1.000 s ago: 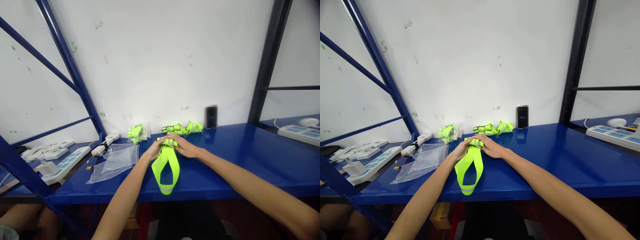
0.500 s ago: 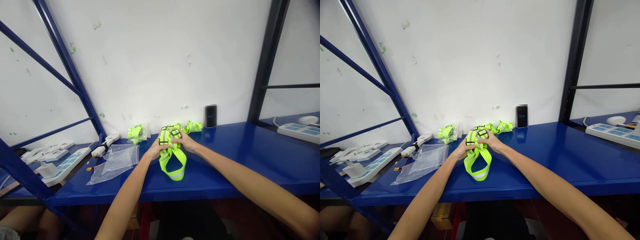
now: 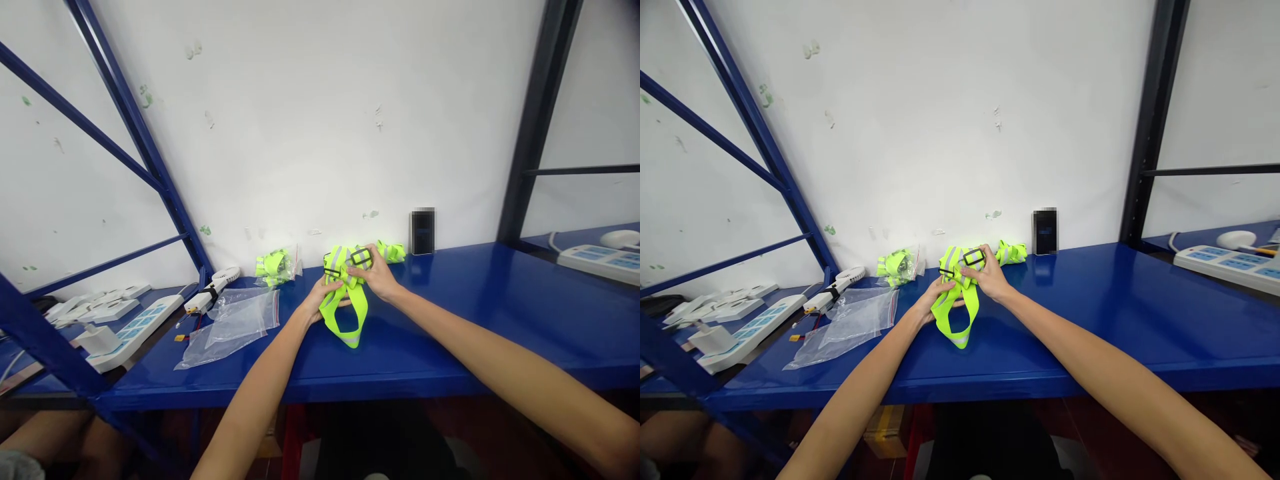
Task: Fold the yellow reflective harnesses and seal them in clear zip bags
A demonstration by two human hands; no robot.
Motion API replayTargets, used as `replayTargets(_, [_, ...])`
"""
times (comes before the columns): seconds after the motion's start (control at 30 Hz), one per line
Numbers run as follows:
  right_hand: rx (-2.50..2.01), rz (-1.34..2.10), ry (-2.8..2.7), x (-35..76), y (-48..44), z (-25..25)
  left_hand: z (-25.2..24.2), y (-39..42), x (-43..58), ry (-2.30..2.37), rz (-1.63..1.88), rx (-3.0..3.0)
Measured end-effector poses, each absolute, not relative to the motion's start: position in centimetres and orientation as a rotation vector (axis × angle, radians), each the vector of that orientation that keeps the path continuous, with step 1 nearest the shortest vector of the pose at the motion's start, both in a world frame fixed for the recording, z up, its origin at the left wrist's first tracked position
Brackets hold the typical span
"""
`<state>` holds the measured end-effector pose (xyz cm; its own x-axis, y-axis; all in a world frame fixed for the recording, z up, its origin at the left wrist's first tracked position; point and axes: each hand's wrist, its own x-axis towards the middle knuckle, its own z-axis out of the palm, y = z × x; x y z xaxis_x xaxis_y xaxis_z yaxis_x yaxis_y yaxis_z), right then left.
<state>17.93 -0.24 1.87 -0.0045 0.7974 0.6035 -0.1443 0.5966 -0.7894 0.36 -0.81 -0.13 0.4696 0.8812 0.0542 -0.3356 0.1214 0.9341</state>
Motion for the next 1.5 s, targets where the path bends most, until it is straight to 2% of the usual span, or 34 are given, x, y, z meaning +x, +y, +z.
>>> replayTargets(0.13, [-0.625, 0.856, -1.312, 17.2, -0.9, 2.3, -0.1, -1.1, 0.0, 0.617, 0.884, 1.103])
replayTargets(0.3, [-0.528, 1.263, -1.023, 16.7, -1.2, 2.8, 0.0, -1.2, -0.5, 0.623, 0.791, 1.071])
replayTargets(0.43, [-0.483, 1.361, -1.008, 16.8, -1.1, 2.7, 0.1, -1.3, -0.3, 0.671, 0.777, 1.044])
replayTargets(0.57, [-0.493, 1.186, -1.126, 16.9, -1.0, 2.5, 0.0, -1.4, 0.3, 0.674, 0.849, 1.06])
replayTargets(0.8, [-0.625, 0.609, -1.589, 17.4, -1.1, 1.6, -0.9, -0.4, 0.1, 0.704, 0.974, 1.089])
replayTargets(0.93, [-0.69, 0.407, -1.67, 17.2, -1.4, 1.1, -0.8, -0.4, 0.0, 0.679, 1.094, 1.092])
replayTargets(1.1, [-0.66, 0.351, -1.572, 16.6, -2.2, 1.1, -0.1, -1.5, 0.3, 0.587, 0.94, 1.047])
replayTargets(1.33, [-0.725, 0.444, -1.322, 15.9, -2.3, 2.0, -0.1, -2.0, 0.5, 0.56, 0.816, 1.174])
replayTargets(1.5, [-0.706, 0.39, -1.406, 17.3, -1.3, 1.8, 0.4, -2.1, -0.2, 0.554, 0.699, 1.128])
